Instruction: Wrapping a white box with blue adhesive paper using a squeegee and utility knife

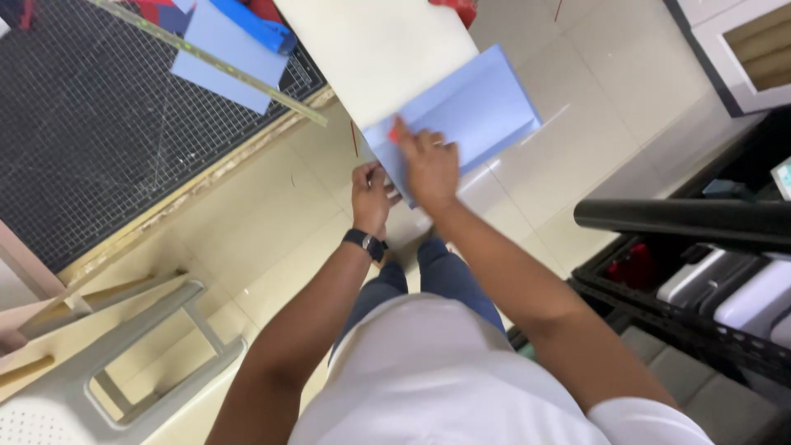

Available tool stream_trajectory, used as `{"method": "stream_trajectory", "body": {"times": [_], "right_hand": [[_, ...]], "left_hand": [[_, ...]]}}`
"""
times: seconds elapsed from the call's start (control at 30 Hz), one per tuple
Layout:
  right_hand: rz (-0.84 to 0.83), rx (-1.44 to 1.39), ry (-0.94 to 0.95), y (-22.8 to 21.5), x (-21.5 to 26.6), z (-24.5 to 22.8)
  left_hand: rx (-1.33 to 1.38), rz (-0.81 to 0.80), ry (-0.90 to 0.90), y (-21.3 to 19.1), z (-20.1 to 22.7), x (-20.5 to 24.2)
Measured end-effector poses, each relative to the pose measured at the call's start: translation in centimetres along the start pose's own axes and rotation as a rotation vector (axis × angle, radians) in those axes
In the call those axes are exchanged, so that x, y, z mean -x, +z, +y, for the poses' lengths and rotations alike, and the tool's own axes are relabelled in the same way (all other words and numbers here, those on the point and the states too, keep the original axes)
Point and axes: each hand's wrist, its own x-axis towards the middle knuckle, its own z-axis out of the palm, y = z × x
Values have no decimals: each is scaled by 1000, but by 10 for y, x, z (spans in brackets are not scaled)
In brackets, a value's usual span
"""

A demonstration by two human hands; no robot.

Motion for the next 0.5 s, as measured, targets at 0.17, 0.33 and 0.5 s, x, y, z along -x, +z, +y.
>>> {"method": "stream_trajectory", "body": {"times": [0.17, 0.33, 0.5], "right_hand": [[-78, 273, 254, 16, -2, 99], [63, 17, 86, -14, 6, -6], [-197, 312, 382, 20, -13, 117]], "left_hand": [[5, -18, 2, -2, 5, 11], [0, 2, 9, -8, -14, 1], [122, -25, -106, -5, 11, 8]]}}
